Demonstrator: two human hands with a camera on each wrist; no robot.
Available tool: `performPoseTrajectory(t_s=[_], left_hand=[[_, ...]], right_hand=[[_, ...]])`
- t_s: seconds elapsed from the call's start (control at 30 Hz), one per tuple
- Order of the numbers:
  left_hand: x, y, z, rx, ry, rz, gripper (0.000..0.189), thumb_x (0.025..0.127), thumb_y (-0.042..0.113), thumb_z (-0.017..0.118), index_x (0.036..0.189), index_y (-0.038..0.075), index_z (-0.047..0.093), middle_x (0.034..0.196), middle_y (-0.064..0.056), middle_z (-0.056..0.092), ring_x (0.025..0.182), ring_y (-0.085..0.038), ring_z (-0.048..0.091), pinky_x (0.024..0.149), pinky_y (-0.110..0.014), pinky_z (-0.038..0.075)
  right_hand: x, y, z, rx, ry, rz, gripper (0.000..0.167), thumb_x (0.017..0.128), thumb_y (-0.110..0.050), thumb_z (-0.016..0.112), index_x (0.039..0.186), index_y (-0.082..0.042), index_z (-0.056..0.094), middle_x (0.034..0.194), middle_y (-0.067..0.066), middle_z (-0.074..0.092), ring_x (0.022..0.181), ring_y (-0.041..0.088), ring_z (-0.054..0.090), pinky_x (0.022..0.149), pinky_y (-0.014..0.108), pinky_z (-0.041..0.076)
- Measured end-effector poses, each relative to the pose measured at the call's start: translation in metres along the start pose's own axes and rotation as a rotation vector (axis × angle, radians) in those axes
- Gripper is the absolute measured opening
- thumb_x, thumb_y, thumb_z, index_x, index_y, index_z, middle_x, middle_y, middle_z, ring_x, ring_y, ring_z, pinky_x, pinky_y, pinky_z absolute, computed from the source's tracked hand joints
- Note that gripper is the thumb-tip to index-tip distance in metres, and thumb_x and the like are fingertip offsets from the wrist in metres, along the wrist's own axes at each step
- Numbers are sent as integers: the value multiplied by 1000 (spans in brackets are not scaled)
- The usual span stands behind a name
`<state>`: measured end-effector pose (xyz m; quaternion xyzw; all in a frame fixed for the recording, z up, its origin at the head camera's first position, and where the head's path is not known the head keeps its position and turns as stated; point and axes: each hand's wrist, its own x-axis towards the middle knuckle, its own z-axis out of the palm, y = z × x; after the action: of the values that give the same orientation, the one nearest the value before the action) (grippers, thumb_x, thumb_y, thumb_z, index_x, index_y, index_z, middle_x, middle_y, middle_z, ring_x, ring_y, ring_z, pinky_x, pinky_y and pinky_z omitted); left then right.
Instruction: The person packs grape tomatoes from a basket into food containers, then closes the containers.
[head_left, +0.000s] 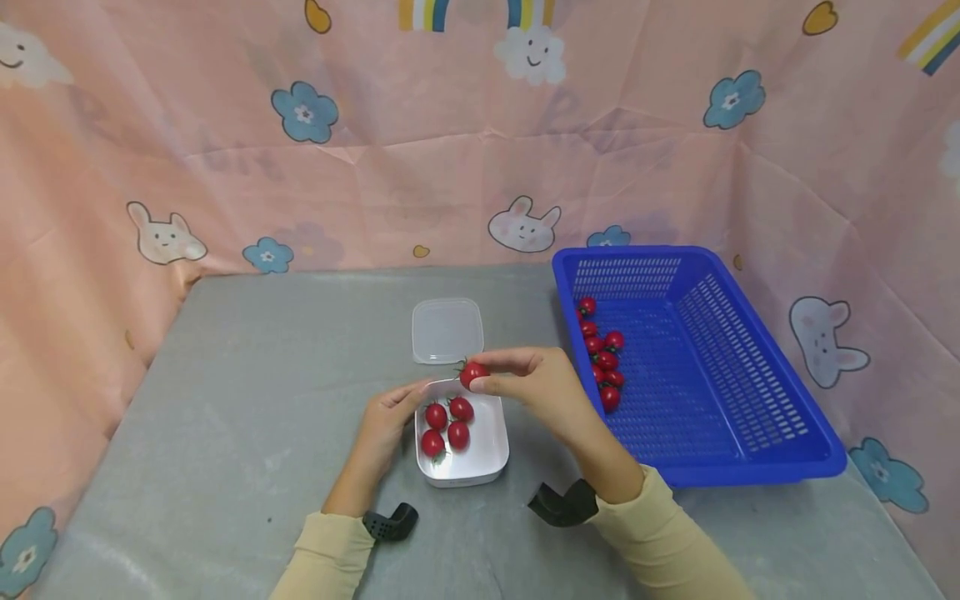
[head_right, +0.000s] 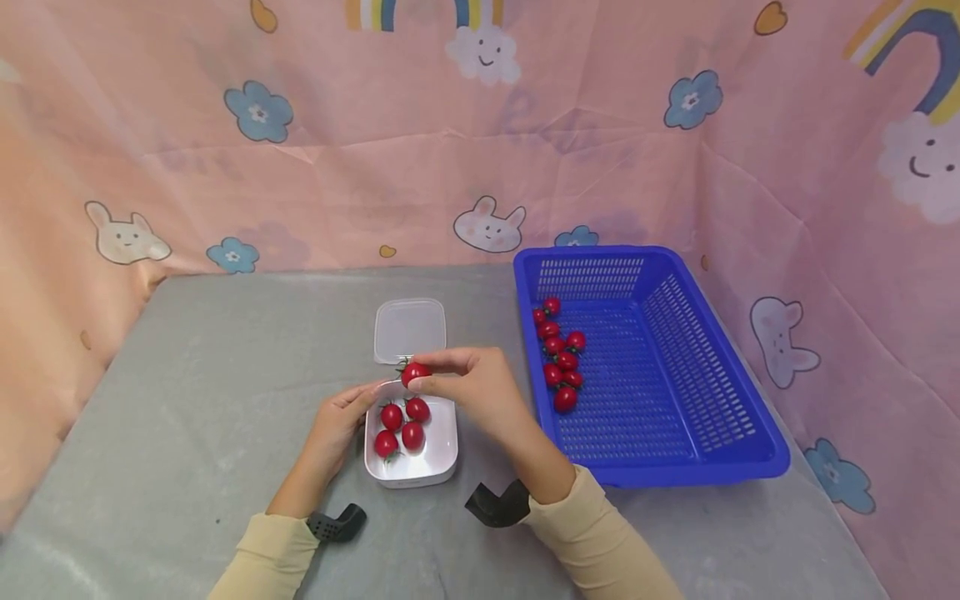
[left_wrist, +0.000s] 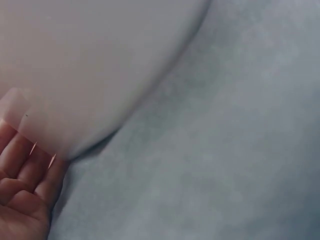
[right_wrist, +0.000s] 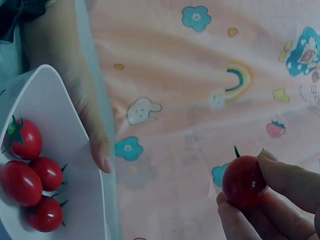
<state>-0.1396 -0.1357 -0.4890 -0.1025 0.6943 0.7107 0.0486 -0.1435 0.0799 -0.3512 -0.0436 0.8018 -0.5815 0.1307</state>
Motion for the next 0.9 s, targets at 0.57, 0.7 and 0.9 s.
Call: performPoseTrajectory(t_s=[0.57, 0.7, 0.9], left_hand=[[1, -1, 0, 5, -4, 16, 33, 95, 22, 65, 118, -1, 71, 121, -12, 72, 113, -9, 64, 109, -44, 45], [1, 0, 0, 3, -9, 24, 33, 96, 21, 65, 119, -2, 70, 122, -13, 72, 109, -5, 64, 107, -38, 46], [1, 0, 0, 5, -6, 25, 34, 96, 22, 65, 119, -2, 70, 121, -12, 72, 110, -6, 64, 107, -36, 45]], right_hand=[[15, 37, 26, 12, -22, 60, 30, 81, -13, 81, 110, -7, 77, 108, 10, 77, 108, 25, 70, 104, 49, 49], [18, 43, 32, 8, -8, 76, 29, 79, -12, 83, 107, -7, 78, 106, 10, 77, 105, 23, 71, 102, 46, 51], [21, 49, 37, 7, -3, 89, 28, 79, -13, 83, 105, -7, 78, 105, 10, 77, 102, 21, 72, 101, 46, 51]])
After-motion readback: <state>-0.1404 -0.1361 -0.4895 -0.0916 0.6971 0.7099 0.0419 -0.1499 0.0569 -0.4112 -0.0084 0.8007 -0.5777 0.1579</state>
